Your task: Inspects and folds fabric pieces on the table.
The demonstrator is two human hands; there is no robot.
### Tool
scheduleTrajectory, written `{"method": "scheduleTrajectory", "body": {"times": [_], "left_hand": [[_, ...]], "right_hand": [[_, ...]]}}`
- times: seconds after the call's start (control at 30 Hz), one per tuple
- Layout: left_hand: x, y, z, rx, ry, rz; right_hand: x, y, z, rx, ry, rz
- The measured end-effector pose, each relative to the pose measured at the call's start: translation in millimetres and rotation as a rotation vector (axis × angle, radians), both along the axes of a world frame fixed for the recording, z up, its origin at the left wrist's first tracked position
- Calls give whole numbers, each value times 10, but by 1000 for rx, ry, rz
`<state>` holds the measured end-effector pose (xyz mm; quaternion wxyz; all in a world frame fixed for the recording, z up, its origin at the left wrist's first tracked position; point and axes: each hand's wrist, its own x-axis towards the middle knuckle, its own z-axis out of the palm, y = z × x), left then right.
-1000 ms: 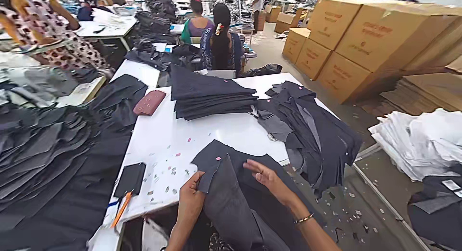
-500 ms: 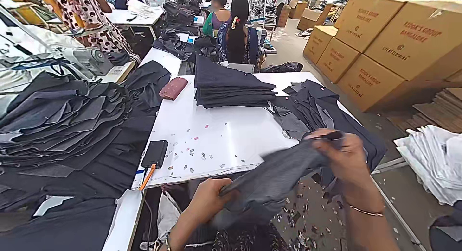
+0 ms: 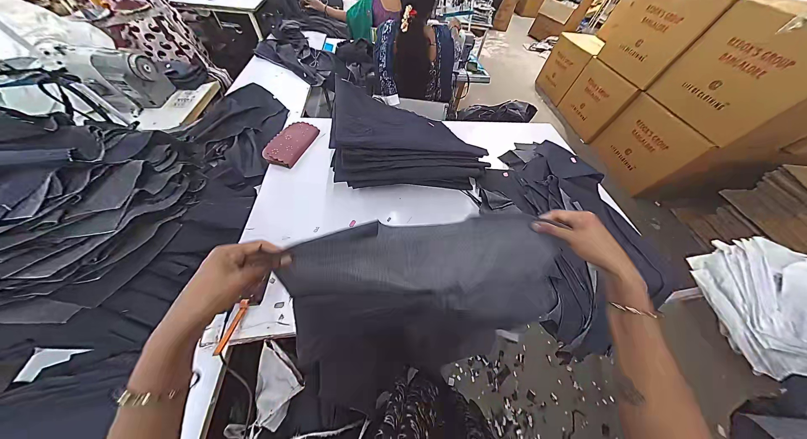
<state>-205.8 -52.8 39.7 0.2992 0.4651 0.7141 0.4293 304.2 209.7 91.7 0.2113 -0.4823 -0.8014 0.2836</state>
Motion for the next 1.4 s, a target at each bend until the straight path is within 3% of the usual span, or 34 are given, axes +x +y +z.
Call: {"method": "scheduleTrajectory", "body": {"times": [0.07,0.13,0.17,0.27,0.37,0.4,0.47,0.53,0.63,0.73,0.83,0.9,1.0,1.1,1.23,1.3,1.4], "left_hand": [[-101,454,-174,-169,-60,208],[-118,863,-480,-179,-57,442],[-78,994,-662,-142,-6,449],[492,1094,-1199,-93,371,55],[1431,591,-1696,-165,612,-315],[1605,373,-1842,-184,697,-323],[1716,64,-2036,-140,869,-153],[1644,-66,-1950,-248,883,-65],[1507,65,-1443,-617,679,-196],[1130,744,-1007,-806,529,-278],[640,1559,-1017,-833,451,-275],[274,1953,-1197,-808,320,-260],[103,2178,-1281,-712,302,-99],[528,1979,-1433,-305,533,45],[1280,1236,-1913,61,656,-222],[1192,1030,-2065,35,706,-159],[672,1105,-2150,-74,741,33]], "right_hand": [[-473,415,-277,-16,-73,-81],[-970,629,-601,30,-13,-163],[-1182,664,-816,85,21,-175],[-1628,250,-1409,123,-10,71],[-1621,-817,-1958,57,-231,399],[-1507,-1084,-2146,78,-313,475],[-1244,-1319,-2429,284,-287,450],[-1047,-1263,-2341,236,-256,395],[-979,-909,-1794,-215,-310,390],[-1255,-179,-1413,-333,-447,340],[-1603,466,-1497,-252,-552,352],[-1703,672,-1800,-217,-505,344],[-1697,785,-2238,53,-302,292],[-1747,927,-2431,291,-203,260],[-1832,982,-2448,347,-222,188],[-1879,987,-2425,310,-248,129],[-1960,881,-2303,164,-266,75]]}}
